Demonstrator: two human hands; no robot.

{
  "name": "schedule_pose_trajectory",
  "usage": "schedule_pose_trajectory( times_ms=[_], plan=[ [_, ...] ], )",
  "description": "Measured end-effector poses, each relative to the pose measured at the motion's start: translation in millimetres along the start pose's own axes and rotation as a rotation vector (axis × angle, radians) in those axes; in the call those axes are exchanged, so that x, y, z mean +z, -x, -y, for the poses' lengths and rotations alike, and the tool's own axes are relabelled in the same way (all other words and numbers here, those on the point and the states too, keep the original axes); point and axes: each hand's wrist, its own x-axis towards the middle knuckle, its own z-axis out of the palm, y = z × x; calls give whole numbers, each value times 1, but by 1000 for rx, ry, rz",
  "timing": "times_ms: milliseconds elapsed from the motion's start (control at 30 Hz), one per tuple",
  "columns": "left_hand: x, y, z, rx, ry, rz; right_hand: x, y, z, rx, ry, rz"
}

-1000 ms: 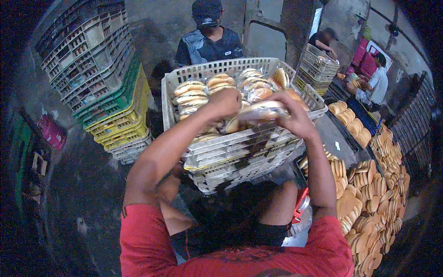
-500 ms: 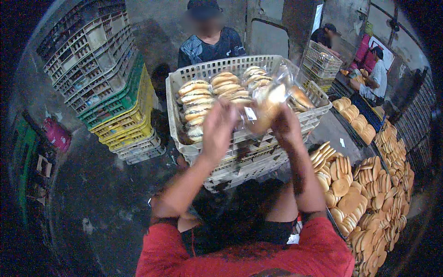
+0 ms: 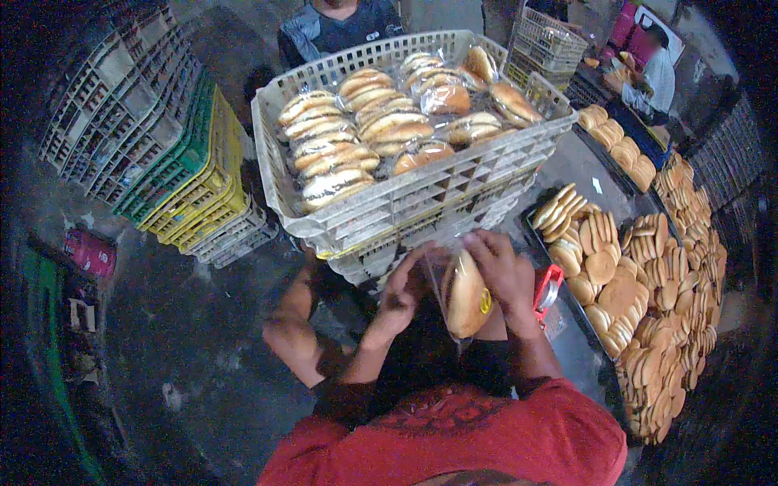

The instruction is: The person sits on the floor and repeatedly picks up bread rolls, places them into clear plastic bags, seals the bags, and stacks them into a crate. A coworker assists by handing over rolls and moving crates.

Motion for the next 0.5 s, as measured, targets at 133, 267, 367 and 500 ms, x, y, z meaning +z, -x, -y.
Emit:
schedule_pose_trajectory(
  times_ms=[133,267,367,500],
  plan=[
    [5,7,-4,-101,-344,-288,22,0,-32,263,-126,133],
    [3,4,-9,68,-131,-218,37,13,-48,480,-614,351],
    [-7,1,-11,56,-133,-54,37,20,-47,450,-708,376],
    [-12,-4,-9,22,-478,-86,32,15,-36,17,-377,183]
  ],
)
